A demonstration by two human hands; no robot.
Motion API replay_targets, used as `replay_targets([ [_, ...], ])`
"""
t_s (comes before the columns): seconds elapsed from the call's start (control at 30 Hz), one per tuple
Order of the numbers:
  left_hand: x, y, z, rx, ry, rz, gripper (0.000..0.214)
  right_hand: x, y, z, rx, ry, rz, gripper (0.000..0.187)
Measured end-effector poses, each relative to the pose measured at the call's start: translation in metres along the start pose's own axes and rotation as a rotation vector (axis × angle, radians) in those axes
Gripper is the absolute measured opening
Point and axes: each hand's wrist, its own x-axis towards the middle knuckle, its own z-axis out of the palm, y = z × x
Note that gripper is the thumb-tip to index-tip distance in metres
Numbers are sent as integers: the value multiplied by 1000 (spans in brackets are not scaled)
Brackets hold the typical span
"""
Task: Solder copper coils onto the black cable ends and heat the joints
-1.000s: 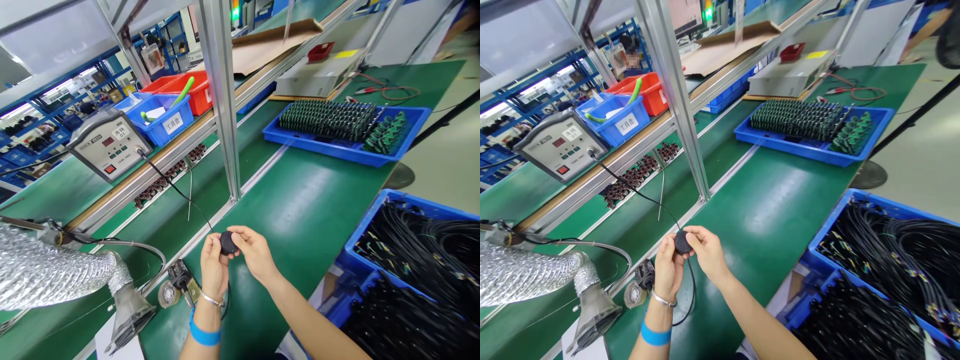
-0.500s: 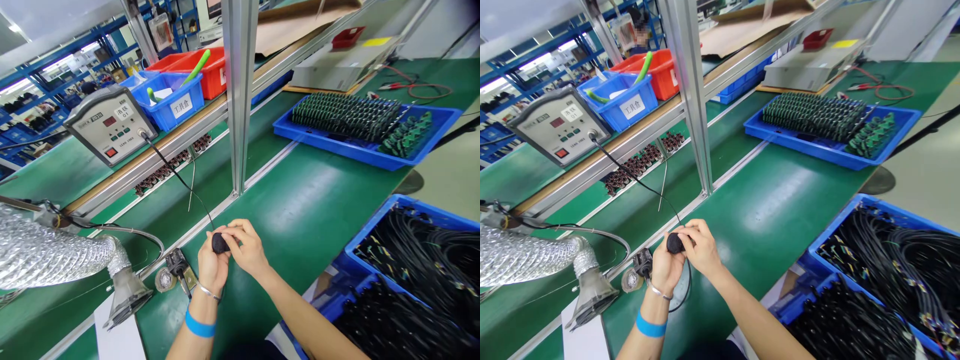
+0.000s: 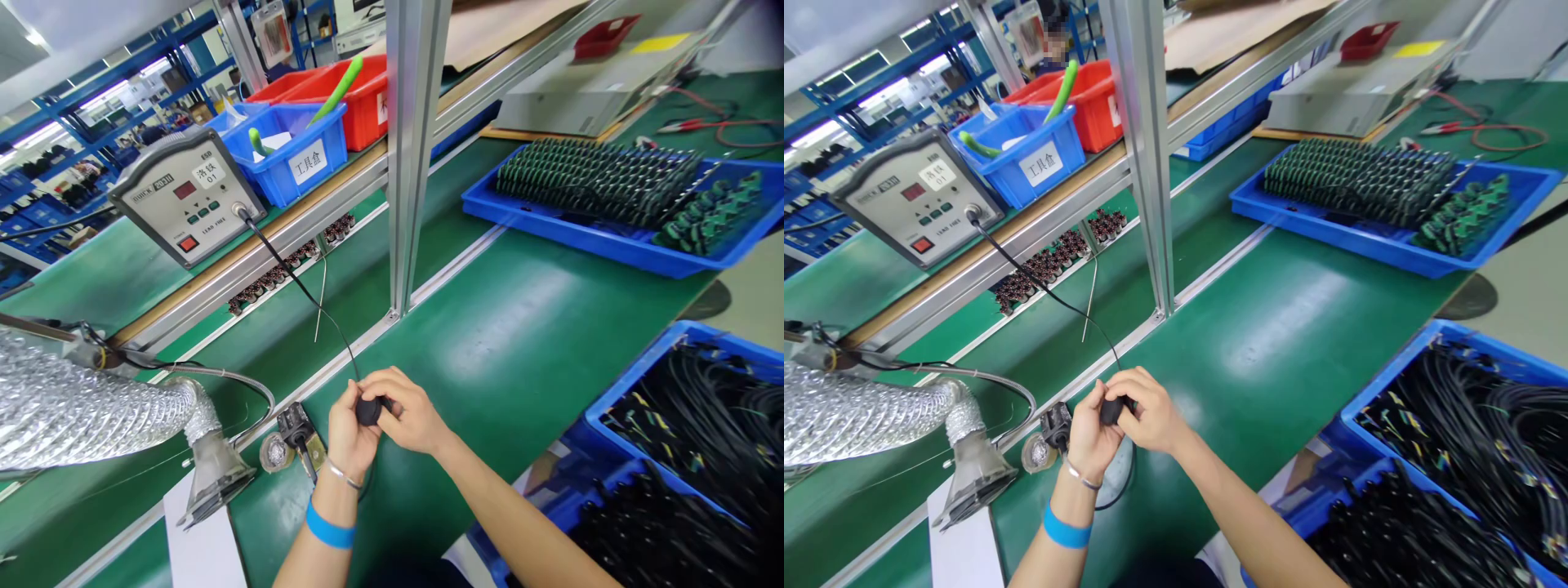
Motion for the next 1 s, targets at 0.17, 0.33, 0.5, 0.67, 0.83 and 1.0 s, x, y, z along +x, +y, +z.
replay_targets([
  [0.17,-14,-12,-11,-72,-305,110,49,-3,4,4,-104,204,-73,24],
  [0.33,-15,-27,-25,182,-354,309,64,0,-3,-3,-79,193,-63,27],
  [0.5,-17,-10,-42,455,-366,297,66,5,-9,-23,13,-27,-48,24],
  [0.67,-18,1,-45,710,-311,220,52,-7,-2,-29,235,-118,385,13],
  [0.83,-8,-8,-39,368,-79,186,30,-17,-8,-16,396,-211,790,31],
  [1.0,-10,-16,-30,223,39,155,48,-13,-22,-11,99,-214,706,18],
])
